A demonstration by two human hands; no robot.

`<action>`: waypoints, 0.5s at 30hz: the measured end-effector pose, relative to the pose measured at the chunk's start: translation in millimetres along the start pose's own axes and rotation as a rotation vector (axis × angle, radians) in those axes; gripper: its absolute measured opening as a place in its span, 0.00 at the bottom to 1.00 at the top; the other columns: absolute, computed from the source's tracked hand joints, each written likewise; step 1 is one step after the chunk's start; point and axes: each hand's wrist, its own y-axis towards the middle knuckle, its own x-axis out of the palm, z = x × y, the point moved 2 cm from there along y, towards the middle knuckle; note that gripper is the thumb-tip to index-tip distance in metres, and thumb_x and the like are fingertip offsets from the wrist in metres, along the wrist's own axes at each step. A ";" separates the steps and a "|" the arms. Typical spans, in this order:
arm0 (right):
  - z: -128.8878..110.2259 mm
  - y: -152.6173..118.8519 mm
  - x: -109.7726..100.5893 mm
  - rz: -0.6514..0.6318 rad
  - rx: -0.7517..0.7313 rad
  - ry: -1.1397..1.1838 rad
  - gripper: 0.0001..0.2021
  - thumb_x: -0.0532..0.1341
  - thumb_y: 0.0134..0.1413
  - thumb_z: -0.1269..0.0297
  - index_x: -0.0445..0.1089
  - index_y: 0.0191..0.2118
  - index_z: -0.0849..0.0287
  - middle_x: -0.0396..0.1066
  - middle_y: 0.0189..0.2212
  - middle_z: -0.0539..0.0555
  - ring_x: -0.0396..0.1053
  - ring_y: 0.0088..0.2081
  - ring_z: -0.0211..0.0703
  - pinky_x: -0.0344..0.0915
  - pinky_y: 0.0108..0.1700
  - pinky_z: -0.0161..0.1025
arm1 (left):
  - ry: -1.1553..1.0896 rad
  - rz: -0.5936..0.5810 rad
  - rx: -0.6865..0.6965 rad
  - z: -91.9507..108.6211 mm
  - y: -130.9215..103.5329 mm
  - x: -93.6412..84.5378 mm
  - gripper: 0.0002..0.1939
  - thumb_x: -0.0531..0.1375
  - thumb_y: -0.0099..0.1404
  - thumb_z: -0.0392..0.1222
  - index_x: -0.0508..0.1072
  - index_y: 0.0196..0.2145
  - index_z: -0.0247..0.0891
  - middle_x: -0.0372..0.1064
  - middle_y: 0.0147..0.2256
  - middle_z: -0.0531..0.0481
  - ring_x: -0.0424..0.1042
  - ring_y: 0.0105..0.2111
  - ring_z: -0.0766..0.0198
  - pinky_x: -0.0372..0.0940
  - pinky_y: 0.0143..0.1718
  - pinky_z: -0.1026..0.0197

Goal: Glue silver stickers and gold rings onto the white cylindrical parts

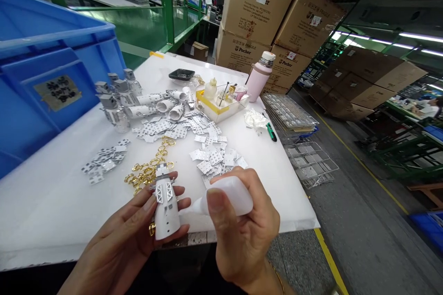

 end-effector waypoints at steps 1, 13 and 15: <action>0.5 -0.1 0.3 -0.001 0.004 -0.010 0.10 0.63 0.62 0.58 0.72 0.32 0.57 0.66 0.26 0.51 0.62 0.25 0.39 0.57 0.21 0.35 | 0.000 0.005 0.000 -0.2 -0.2 0.2 0.17 0.65 0.64 0.40 0.77 0.50 0.41 0.77 0.48 0.43 0.75 0.50 0.46 0.78 0.36 0.53; -2.8 1.2 2.2 -0.013 -0.034 -0.018 0.08 0.63 0.61 0.61 0.73 0.32 0.57 0.68 0.25 0.50 0.63 0.25 0.37 0.58 0.22 0.35 | 0.035 0.021 0.013 -1.9 -1.7 2.0 0.18 0.64 0.65 0.41 0.76 0.52 0.39 0.78 0.48 0.42 0.75 0.49 0.46 0.78 0.36 0.55; -3.5 1.8 2.5 -0.012 -0.047 -0.017 0.08 0.63 0.60 0.61 0.73 0.32 0.58 0.69 0.25 0.50 0.64 0.25 0.37 0.58 0.23 0.35 | 0.041 0.030 0.016 -1.9 -2.0 2.2 0.17 0.63 0.65 0.41 0.75 0.52 0.39 0.77 0.48 0.43 0.76 0.49 0.47 0.78 0.36 0.56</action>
